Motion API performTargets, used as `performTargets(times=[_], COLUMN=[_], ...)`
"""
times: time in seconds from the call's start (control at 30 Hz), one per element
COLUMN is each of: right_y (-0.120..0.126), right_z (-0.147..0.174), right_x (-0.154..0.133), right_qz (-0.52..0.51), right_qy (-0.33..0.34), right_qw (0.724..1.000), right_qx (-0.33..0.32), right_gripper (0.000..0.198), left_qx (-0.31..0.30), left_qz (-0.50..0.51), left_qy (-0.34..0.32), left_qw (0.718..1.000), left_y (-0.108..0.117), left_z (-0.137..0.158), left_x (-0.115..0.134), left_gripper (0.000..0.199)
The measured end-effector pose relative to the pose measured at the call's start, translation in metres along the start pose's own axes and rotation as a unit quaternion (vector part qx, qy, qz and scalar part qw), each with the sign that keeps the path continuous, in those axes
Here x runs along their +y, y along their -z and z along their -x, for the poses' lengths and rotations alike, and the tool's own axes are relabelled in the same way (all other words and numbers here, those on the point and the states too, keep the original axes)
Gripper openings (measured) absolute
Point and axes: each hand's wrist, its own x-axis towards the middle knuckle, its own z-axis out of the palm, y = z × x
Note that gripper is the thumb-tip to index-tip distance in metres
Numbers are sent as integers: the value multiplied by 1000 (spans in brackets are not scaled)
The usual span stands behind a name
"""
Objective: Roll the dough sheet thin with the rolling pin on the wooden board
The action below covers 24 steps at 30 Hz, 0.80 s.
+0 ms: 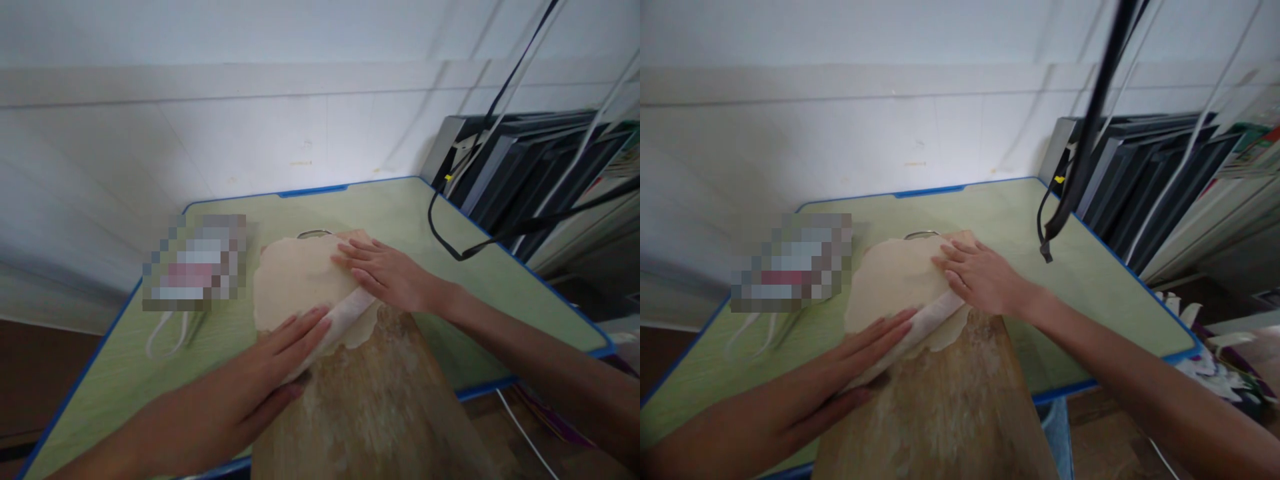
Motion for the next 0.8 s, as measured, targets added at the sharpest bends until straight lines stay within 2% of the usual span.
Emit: performTargets(times=[0.3,0.47,0.63,0.8], right_y=[-1,-3,-5,-9], right_z=[34,48,59,64], right_x=[-11,-18,-24,-20], right_qz=[-24,-21,22,62], right_qy=[-22,-45,-38,34], right_qw=[999,998,996,992], right_qx=[36,49,72,107], right_gripper=[47,47,48,44], left_qx=[11,26,70,150], left_qz=[-57,-106,-187,-281], left_qy=[-30,-56,-51,-88], left_qw=[998,992,978,944], left_y=[-27,-24,-8,-5], left_z=[7,6,-6,-13], left_x=[4,3,-7,-13], left_gripper=[75,74,60,38])
